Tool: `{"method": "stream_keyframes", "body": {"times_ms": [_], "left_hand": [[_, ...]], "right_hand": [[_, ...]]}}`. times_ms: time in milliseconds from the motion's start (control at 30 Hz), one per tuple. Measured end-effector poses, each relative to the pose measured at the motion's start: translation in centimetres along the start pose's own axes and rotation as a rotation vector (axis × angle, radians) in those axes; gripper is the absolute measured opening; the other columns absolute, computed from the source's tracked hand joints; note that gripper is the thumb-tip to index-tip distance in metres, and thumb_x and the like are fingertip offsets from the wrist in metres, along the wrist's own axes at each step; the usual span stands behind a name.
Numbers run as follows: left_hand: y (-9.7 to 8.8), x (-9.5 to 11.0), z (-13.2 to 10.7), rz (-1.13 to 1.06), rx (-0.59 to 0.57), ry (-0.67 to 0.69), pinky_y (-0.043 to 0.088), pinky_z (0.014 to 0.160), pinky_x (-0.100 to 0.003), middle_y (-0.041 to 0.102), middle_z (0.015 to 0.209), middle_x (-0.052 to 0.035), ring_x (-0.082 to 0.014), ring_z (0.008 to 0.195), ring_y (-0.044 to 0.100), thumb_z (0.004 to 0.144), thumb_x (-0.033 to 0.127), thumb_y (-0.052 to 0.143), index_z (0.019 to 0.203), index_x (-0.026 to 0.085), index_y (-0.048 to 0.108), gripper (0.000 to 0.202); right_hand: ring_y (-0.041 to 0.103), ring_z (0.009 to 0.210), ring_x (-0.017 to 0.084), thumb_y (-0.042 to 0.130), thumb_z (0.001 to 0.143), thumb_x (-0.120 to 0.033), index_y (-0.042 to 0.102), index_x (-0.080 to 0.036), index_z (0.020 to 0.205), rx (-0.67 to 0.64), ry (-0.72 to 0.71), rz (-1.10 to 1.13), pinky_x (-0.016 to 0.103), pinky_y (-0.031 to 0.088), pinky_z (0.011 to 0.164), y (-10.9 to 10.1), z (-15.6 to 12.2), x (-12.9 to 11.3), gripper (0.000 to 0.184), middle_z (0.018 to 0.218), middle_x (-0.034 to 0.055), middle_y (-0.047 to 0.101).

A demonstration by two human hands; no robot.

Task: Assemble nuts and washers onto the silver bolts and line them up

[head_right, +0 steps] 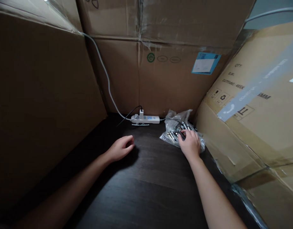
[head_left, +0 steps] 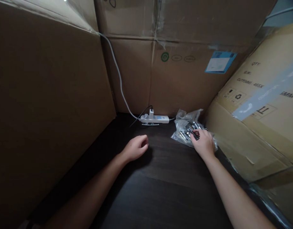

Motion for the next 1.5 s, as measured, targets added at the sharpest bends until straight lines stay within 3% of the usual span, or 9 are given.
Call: {"method": "stream_keyframes", "body": {"times_ms": [333,467,567,633,733,867,1067,1300,1500], "left_hand": [[-0.5,0.6,-0.2,0.014,-0.042,0.046,0.032,0.059,-0.022,0.05,0.072,0.0022,-0.0113,0.066,0.044,0.08,0.019,0.045,0.074,0.019,0.043,0.007],[-0.7,0.5,-0.2,0.012,-0.022,0.046,0.031,0.058,-0.022,0.05,0.072,0.0024,-0.0111,0.065,0.044,0.08,0.018,0.046,0.074,0.019,0.044,0.006],[-0.9,1.1,-0.4,-0.013,-0.004,0.067,0.032,0.058,-0.022,0.05,0.072,0.0027,-0.0108,0.064,0.044,0.08,0.017,0.045,0.075,0.019,0.045,0.005],[-1.0,2.0,-0.7,-0.044,0.004,0.081,0.033,0.059,-0.022,0.051,0.074,0.0025,-0.0108,0.065,0.044,0.081,0.017,0.045,0.08,0.019,0.047,0.003],[-1.2,3.8,-1.4,-0.119,0.007,0.102,0.035,0.061,-0.021,0.055,0.081,0.0019,-0.0108,0.066,0.046,0.083,0.019,0.044,0.098,0.021,0.05,0.015],[-1.0,5.6,-2.3,-0.212,-0.05,0.125,0.038,0.064,-0.022,0.058,0.09,0.0003,-0.0115,0.071,0.05,0.088,0.024,0.043,0.113,0.023,0.045,0.026],[-0.4,5.9,-2.6,-0.168,-0.143,0.147,0.039,0.064,-0.022,0.059,0.086,0.0,-0.0124,0.071,0.053,0.089,0.024,0.041,0.106,0.021,0.046,0.018],[0.3,5.6,-2.4,-0.082,-0.177,0.185,0.039,0.065,-0.023,0.061,0.092,-0.0011,-0.0137,0.076,0.056,0.09,0.023,0.041,0.108,0.022,0.046,0.019],[0.6,5.6,-2.5,-0.09,-0.188,0.141,0.04,0.067,-0.024,0.061,0.094,-0.0027,-0.0153,0.079,0.057,0.092,0.029,0.037,0.106,0.022,0.047,0.018]], "right_hand": [[0.052,0.083,0.025,0.055,0.075,-0.037,0.059,-0.02,0.079,0.017,-0.031,-0.037,0.036,0.038,0.075,0.3,0.4,-0.4,0.018,0.084,0.0074,0.062],[0.055,0.077,0.023,0.054,0.077,-0.038,0.058,-0.018,0.082,0.093,-0.078,0.091,0.036,0.041,0.073,-0.6,0.5,-1.1,0.021,0.08,0.007,0.063],[0.056,0.072,0.02,0.054,0.078,-0.035,0.058,-0.018,0.083,0.099,-0.164,0.256,0.033,0.043,0.071,-2.0,0.1,-3.2,0.019,0.078,0.0056,0.062],[0.056,0.069,0.018,0.055,0.079,-0.033,0.057,-0.018,0.084,0.03,-0.213,0.394,0.03,0.045,0.067,-3.2,-0.7,-5.6,0.016,0.078,0.0045,0.061],[0.055,0.065,0.016,0.054,0.081,-0.029,0.056,-0.02,0.085,-0.182,-0.251,0.591,0.028,0.045,0.063,-4.7,-2.7,-9.6,0.01,0.075,0.0026,0.059],[0.053,0.061,0.014,0.051,0.084,-0.027,0.055,-0.019,0.086,-0.337,-0.186,0.794,0.024,0.045,0.057,-5.8,-5.9,-13.1,0.009,0.072,0.001,0.057],[0.054,0.066,0.013,0.047,0.086,-0.024,0.053,-0.019,0.088,-0.436,-0.167,0.857,0.022,0.043,0.061,-5.7,-7.9,-13.4,0.008,0.076,0.0005,0.057],[0.053,0.066,0.012,0.039,0.091,-0.027,0.05,-0.019,0.091,-0.537,-0.141,0.868,0.022,0.042,0.062,-5.3,-8.5,-13.0,0.012,0.075,-0.0005,0.054],[0.057,0.065,0.012,0.045,0.089,-0.029,0.048,-0.02,0.099,-0.572,-0.1,0.837,0.02,0.043,0.059,-5.3,-8.7,-13.1,0.014,0.077,-0.0009,0.059]]}}
Point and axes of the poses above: each hand's wrist, its own z-axis towards the middle knuckle, its own y-axis out of the palm, x = y × z, the point moved 1 cm from there along z, towards the middle knuckle
